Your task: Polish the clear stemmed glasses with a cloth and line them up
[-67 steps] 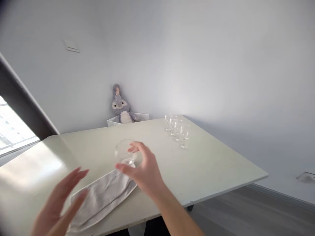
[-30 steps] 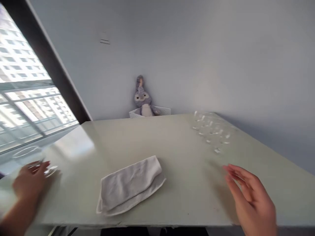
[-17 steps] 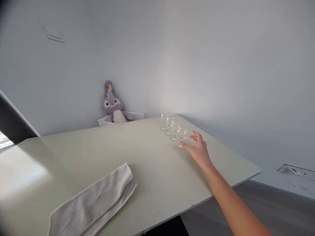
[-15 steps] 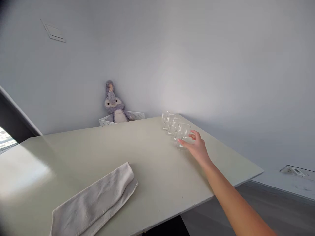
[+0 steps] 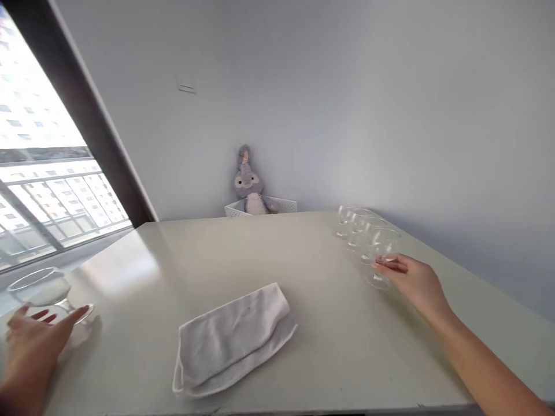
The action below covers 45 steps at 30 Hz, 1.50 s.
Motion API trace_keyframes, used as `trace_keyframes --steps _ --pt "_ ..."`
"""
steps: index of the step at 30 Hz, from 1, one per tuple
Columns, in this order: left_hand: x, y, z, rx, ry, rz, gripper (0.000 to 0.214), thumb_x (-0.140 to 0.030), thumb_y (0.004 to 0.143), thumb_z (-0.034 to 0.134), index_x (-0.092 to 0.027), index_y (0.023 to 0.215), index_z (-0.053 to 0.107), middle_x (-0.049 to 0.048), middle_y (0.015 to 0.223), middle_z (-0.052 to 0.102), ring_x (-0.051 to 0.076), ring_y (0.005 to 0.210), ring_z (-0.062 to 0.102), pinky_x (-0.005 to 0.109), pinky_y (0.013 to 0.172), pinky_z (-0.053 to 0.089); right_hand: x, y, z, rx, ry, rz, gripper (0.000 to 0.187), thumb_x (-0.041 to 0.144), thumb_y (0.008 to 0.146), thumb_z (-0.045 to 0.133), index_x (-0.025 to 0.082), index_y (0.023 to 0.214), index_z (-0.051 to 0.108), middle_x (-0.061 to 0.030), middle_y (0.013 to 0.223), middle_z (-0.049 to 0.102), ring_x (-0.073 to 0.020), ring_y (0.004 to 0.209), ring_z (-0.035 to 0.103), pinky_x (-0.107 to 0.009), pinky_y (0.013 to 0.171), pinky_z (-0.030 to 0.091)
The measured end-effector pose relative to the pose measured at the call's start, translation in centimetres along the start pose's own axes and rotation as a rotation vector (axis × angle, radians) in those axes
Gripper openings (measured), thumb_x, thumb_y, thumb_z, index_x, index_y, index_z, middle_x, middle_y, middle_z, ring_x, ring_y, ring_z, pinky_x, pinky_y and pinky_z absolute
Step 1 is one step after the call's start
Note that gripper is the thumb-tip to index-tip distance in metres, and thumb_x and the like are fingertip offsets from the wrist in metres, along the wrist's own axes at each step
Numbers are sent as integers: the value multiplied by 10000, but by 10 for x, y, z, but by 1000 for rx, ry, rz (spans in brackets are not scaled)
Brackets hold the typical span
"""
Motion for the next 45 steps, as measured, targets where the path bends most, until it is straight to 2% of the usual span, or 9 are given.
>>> trace_keyframes --steps 3,7,10,14,18,22,25,29,45 --pt "6 5 8 149 -59 -43 1024 -325 571 793 -187 1410 222 119 1238 589 246 1138 556 386 957 450 37 -23 21 110 73 -36 314 502 602 754 317 850 699 -82 887 717 -333 882 656 -492 776 446" --pt "10 3 11 199 -116 28 987 -349 610 751 -146 1414 216 147 1239 576 260 1110 571 368 914 467 127 -70 82 379 302 -157 371 452 570 788 277 883 691 -74 917 722 -313 855 673 -463 785 506" --pt "12 -3 10 214 -136 61 935 -378 645 701 -158 1412 213 150 1230 574 278 1099 571 386 886 464 206 -106 154 686 544 -284 356 396 620 774 197 896 668 -79 904 719 -263 841 681 -403 781 537" --pt "9 -14 3 210 -139 37 919 -367 667 656 -197 1423 161 128 1191 603 301 1049 591 414 837 456 288 -148 270 895 700 -394 260 243 637 769 150 840 637 -58 899 706 -224 877 674 -322 755 552" --pt "3 -22 -4 208 -127 -2 893 -369 688 613 -200 1427 141 114 1188 612 310 1005 609 406 796 447 332 -191 378 985 595 -400 174 176 759 700 136 913 630 -45 859 690 -186 833 663 -321 740 548" --pt "0 -26 -6 213 -111 -26 853 -366 700 587 -191 1422 169 113 1197 611 307 1000 610 384 759 444 349 -233 445 1031 442 -412 189 284 900 567 138 1012 608 -60 1012 630 -170 863 621 -356 756 534" --pt "1 -26 -6 217 -100 -32 837 -363 697 589 -190 1415 196 114 1192 613 301 1024 601 368 751 443 352 -257 471 1040 360 -427 220 305 910 550 151 1060 594 -68 1063 610 -180 897 609 -369 779 524" --pt "1 -26 -4 218 -89 -36 822 -366 700 585 -187 1410 210 111 1189 612 292 1039 593 356 750 444 351 -275 486 1048 303 -466 226 308 909 551 151 1066 593 -70 1073 607 -185 911 606 -378 792 520" --pt "0 -28 -5 214 -79 -12 763 -317 713 564 -186 1392 242 98 1173 623 273 1020 605 341 760 442 351 -285 490 1055 259 -487 237 308 910 547 162 1093 585 -76 1113 593 -195 944 597 -389 812 512"
Point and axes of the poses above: each hand's wrist, its own y-axis towards the middle knuckle, its own z-axis out of the palm, x = y × z, the point moved 4 cm from there along y, towards the middle knuckle
